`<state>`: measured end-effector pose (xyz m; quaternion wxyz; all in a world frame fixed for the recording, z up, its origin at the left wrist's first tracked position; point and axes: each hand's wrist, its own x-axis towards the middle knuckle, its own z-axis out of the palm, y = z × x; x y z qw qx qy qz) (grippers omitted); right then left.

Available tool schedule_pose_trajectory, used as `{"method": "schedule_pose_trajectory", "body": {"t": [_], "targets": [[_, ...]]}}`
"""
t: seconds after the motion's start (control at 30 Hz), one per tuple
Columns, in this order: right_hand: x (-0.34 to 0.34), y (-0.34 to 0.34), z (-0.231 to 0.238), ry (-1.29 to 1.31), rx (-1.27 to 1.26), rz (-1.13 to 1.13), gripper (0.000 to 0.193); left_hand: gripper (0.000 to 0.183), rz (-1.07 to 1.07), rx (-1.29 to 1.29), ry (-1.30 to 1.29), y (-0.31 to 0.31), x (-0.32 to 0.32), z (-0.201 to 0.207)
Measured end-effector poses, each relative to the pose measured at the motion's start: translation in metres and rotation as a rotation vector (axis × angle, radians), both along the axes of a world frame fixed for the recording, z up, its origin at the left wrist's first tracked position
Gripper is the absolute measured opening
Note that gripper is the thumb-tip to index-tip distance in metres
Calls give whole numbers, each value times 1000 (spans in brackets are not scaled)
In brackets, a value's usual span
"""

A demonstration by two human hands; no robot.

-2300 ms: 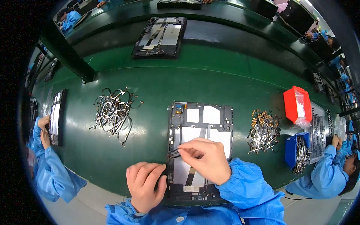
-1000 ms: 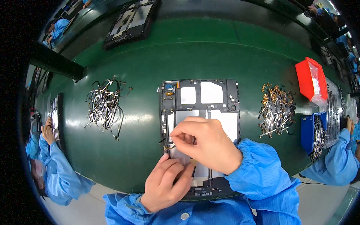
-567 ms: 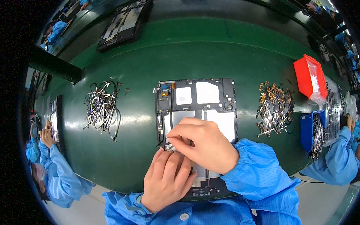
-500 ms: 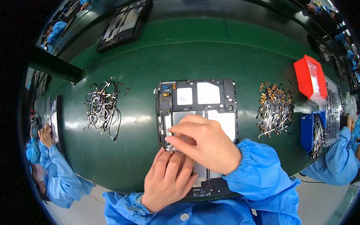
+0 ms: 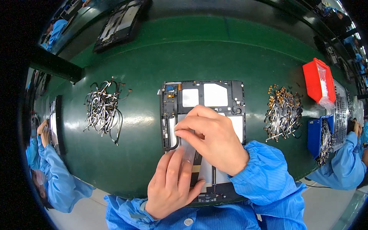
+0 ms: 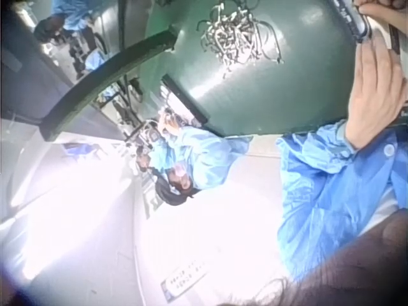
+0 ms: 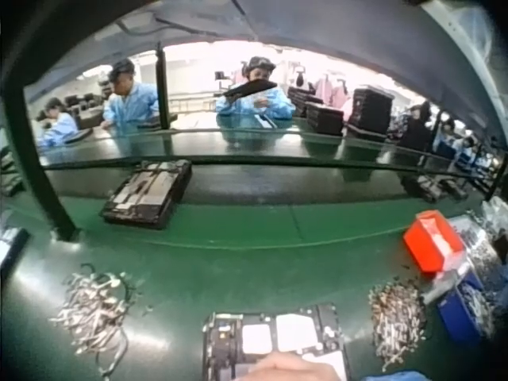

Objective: The person assembles internal components and connects flexible ribbon cables into a device housing by hand.

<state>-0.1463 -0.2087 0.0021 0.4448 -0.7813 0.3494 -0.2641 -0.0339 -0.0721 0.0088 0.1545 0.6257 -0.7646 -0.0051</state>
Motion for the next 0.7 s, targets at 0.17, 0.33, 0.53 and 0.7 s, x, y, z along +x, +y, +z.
{"method": "schedule_pose_trajectory", "body": {"t": [0.17,0.33,0.53,0.7], "targets": [[1,1,-2,-19,-7,-14,16,53,18,80,4,0,0,3],[2,2,-1,-20,0,-44,18,52,9,65,-12,1,1,3],[3,-5,2,14,48,-91,12,50,0,73,-24,-1,0,4],[7,-3,-3,-67,-31,-121,11,48,5,66,-35,-2,0,3]]}}
